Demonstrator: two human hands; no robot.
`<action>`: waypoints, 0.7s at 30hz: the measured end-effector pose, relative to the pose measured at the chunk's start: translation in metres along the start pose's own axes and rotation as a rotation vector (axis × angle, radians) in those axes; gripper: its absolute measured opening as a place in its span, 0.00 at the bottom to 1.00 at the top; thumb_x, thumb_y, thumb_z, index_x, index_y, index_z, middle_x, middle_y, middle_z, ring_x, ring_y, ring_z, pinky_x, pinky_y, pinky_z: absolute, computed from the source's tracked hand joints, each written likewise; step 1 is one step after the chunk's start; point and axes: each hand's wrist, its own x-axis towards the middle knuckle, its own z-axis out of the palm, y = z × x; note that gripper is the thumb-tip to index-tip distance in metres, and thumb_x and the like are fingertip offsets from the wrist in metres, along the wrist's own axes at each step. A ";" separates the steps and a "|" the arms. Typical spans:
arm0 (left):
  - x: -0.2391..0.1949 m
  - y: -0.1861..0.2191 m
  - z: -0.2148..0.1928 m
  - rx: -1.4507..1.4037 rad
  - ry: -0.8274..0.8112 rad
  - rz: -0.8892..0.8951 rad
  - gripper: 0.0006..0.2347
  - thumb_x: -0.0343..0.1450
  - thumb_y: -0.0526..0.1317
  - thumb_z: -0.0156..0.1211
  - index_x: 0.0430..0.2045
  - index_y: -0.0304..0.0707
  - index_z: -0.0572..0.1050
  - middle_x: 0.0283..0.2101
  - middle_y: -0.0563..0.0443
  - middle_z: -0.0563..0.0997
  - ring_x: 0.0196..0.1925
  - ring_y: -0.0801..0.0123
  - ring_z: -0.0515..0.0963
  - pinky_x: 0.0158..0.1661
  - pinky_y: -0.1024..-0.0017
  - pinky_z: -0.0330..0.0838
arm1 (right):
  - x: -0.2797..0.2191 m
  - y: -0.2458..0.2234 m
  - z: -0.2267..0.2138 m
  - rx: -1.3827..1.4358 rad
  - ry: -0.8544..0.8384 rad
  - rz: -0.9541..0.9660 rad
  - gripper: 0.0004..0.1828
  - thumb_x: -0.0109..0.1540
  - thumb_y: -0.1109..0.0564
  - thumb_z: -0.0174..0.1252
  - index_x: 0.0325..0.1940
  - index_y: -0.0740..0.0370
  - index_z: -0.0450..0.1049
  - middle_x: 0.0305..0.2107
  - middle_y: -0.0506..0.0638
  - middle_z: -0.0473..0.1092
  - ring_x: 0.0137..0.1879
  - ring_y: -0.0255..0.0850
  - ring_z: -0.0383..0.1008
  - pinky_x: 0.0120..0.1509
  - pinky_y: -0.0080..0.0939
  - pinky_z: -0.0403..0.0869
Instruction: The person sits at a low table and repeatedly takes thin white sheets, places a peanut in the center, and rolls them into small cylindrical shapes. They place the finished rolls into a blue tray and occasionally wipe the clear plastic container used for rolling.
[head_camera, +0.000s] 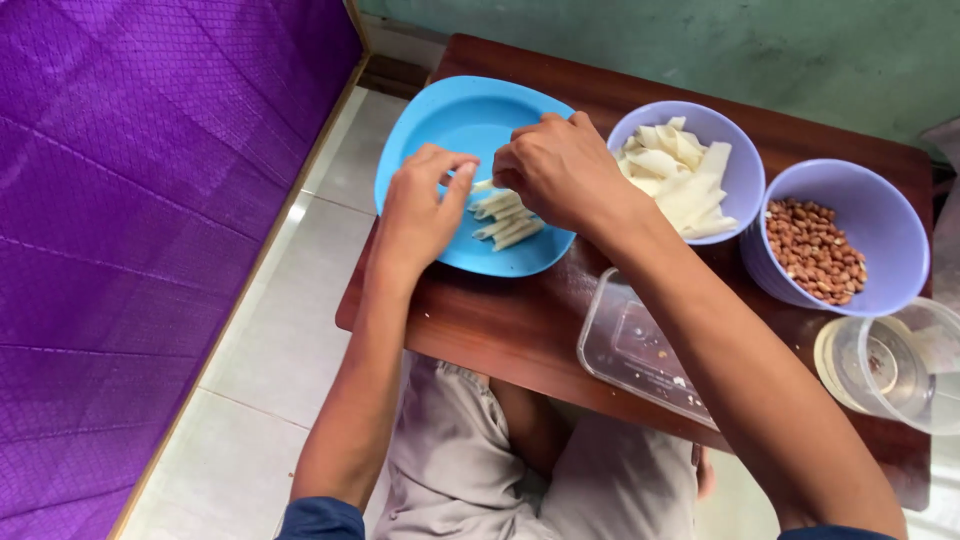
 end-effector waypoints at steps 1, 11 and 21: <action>0.000 -0.001 0.001 0.000 0.004 -0.002 0.09 0.77 0.39 0.54 0.43 0.38 0.82 0.39 0.42 0.81 0.40 0.49 0.83 0.39 0.57 0.78 | 0.005 0.001 0.002 -0.001 -0.001 -0.004 0.19 0.65 0.52 0.58 0.19 0.47 0.66 0.18 0.42 0.65 0.31 0.51 0.68 0.39 0.50 0.65; -0.002 -0.014 0.008 0.205 -0.151 -0.138 0.08 0.74 0.45 0.59 0.42 0.49 0.82 0.37 0.55 0.78 0.44 0.60 0.77 0.46 0.58 0.74 | 0.017 0.011 0.013 0.135 -0.180 0.005 0.15 0.64 0.56 0.57 0.22 0.51 0.70 0.23 0.46 0.70 0.34 0.55 0.71 0.38 0.52 0.65; 0.001 -0.013 0.010 0.250 -0.183 -0.156 0.05 0.73 0.41 0.61 0.37 0.46 0.83 0.33 0.54 0.78 0.41 0.60 0.77 0.42 0.60 0.75 | 0.012 0.005 0.012 0.219 -0.186 0.027 0.10 0.63 0.56 0.61 0.26 0.49 0.79 0.29 0.51 0.75 0.38 0.59 0.76 0.38 0.56 0.72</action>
